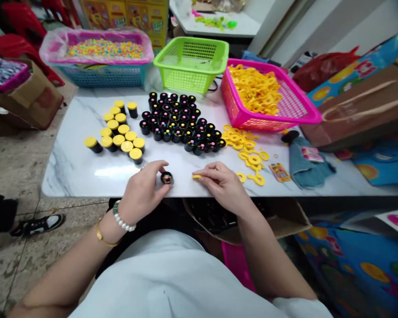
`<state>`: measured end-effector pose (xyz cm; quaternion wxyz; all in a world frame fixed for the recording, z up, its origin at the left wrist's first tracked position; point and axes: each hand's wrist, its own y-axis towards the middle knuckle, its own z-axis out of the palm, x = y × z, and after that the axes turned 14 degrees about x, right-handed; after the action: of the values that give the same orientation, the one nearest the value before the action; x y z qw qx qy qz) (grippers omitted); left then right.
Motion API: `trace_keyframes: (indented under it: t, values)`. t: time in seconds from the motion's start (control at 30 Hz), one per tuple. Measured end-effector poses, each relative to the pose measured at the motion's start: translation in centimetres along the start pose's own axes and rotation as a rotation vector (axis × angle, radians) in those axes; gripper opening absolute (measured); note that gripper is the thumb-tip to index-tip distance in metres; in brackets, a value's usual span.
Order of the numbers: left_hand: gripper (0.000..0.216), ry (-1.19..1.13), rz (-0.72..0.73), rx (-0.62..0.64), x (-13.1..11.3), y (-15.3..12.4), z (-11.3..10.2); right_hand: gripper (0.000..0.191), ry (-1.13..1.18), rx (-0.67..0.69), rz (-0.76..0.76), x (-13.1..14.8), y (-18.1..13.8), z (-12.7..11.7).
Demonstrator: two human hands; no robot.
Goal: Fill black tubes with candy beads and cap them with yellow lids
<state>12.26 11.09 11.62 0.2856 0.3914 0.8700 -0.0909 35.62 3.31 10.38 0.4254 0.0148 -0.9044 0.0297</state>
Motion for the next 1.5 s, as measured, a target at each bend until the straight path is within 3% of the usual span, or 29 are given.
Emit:
trace_keyframes:
  t: [0.13, 0.27, 0.53, 0.73, 0.97, 1.2, 1.3, 1.5]
  values:
    - [0.023, -0.038, 0.069, 0.01, -0.1, 1.0, 1.9, 0.021, 0.227, 0.21, -0.042, 1.7, 1.0, -0.4]
    - [0.021, 0.004, 0.06, 0.0, -0.2, 1.0, 2.6, 0.024, 0.344, 0.29, -0.036, 3.0, 0.6, -0.4]
    - [0.024, 0.068, 0.044, 0.047, 0.1, 0.8, 2.6, 0.021, 0.243, 0.157, -0.006, 4.8, 2.4, 1.4]
    - [0.022, 0.072, 0.05, 0.065, -0.1, 0.7, 2.5, 0.029, 0.413, 0.099, 0.144, 5.1, 2.4, 1.9]
    - [0.022, 0.064, 0.066, 0.063, 0.0, 0.7, 2.5, 0.026, 0.282, 0.02, 0.054, 5.0, 2.7, 1.8]
    - [0.027, 0.06, 0.052, 0.038, -0.1, 0.6, 2.9, 0.043, 0.596, 0.259, 0.256, 3.9, 2.6, 2.2]
    - [0.028, 0.051, 0.05, 0.037, -0.1, 0.7, 2.9, 0.042, 0.666, 0.252, 0.27, 3.9, 2.2, 2.7]
    - [0.024, 0.08, 0.04, 0.092, -0.3, 0.8, 2.6, 0.035, 0.56, 0.193, 0.152, 3.7, 2.1, 3.2]
